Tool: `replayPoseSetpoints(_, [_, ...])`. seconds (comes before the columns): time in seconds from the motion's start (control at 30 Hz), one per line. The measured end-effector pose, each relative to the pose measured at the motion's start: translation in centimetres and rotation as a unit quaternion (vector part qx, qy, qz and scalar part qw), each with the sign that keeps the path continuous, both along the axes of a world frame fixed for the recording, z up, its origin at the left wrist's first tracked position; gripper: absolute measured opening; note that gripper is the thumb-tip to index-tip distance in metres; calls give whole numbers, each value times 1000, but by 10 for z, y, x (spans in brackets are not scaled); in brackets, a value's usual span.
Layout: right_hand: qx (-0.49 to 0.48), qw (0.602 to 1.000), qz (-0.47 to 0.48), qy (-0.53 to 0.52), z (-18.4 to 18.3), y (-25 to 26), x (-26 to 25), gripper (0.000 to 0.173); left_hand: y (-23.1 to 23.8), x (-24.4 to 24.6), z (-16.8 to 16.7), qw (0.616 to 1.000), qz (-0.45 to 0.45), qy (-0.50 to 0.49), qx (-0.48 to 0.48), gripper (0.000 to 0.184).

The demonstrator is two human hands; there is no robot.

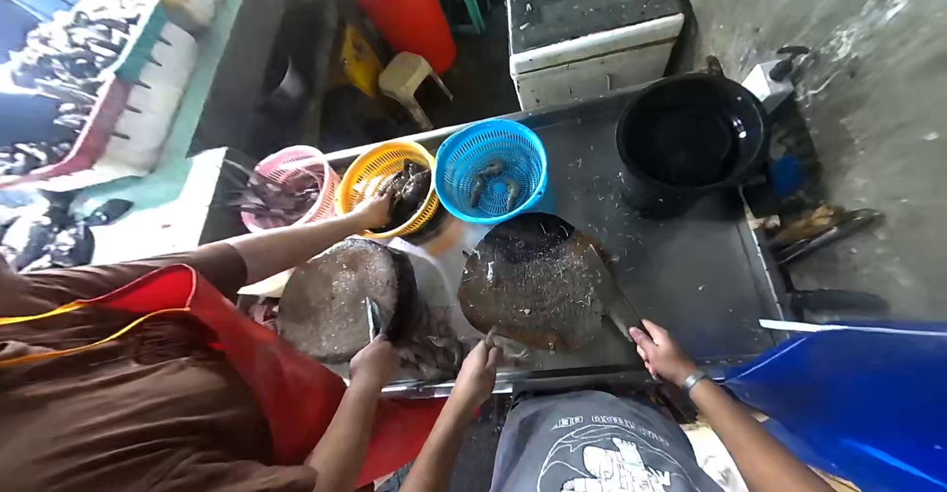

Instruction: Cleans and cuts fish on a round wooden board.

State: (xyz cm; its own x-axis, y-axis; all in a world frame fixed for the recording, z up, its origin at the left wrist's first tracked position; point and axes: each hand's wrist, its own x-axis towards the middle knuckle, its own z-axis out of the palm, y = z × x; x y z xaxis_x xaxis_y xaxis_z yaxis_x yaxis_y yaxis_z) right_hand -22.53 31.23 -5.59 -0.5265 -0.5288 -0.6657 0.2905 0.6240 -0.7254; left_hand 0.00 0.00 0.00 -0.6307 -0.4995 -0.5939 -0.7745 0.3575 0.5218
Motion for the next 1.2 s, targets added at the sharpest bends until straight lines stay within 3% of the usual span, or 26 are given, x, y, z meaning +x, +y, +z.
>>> replayPoseSetpoints(0.07, [16, 1000, 11, 23, 0, -2, -3, 49, 3, -26, 14, 992, 44, 97, 62, 35])
replayPoseSetpoints(0.13, [48, 995, 37, 78, -1, -6, -2, 42, 3, -61, 3, 988, 50, 131, 63, 35])
replayPoseSetpoints(0.23, [110, 983, 68, 126, 8, -20, 3, 34, 0, -93, -37, 994, 21, 79, -77, 35])
replayPoseSetpoints(0.27, [132, 977, 85, 144, 17, -25, 4, 34, 0, -94, -44, 989, 12, 71, -130, 43])
replayPoseSetpoints(0.37, [169, 956, 137, 198, 44, -43, 5, 36, 4, -97, -44, 963, -26, 124, -238, 55])
replayPoseSetpoints(0.5, [128, 943, 158, 263, 77, -79, 14, 37, 11, -101, -57, 947, -149, 131, -251, 35])
replayPoseSetpoints(0.63, [59, 925, 139, 348, 79, -109, 31, 38, 11, -95, -75, 925, -180, 180, -284, 26])
replayPoseSetpoints(0.77, [172, 932, 223, 226, 43, -110, 47, 41, 8, -89, -75, 915, -219, 162, -299, 27])
replayPoseSetpoints(0.83, [196, 928, 234, 214, 46, -102, 47, 40, 3, -88, -74, 912, -235, 163, -293, 26])
replayPoseSetpoints(1.03, [173, 918, 285, 214, 61, -83, 42, 34, -4, -79, -80, 910, -225, 259, -234, 25])
replayPoseSetpoints(1.2, [177, 911, 316, 197, 61, -103, 27, 32, -5, -78, -79, 908, -232, 262, -230, 27])
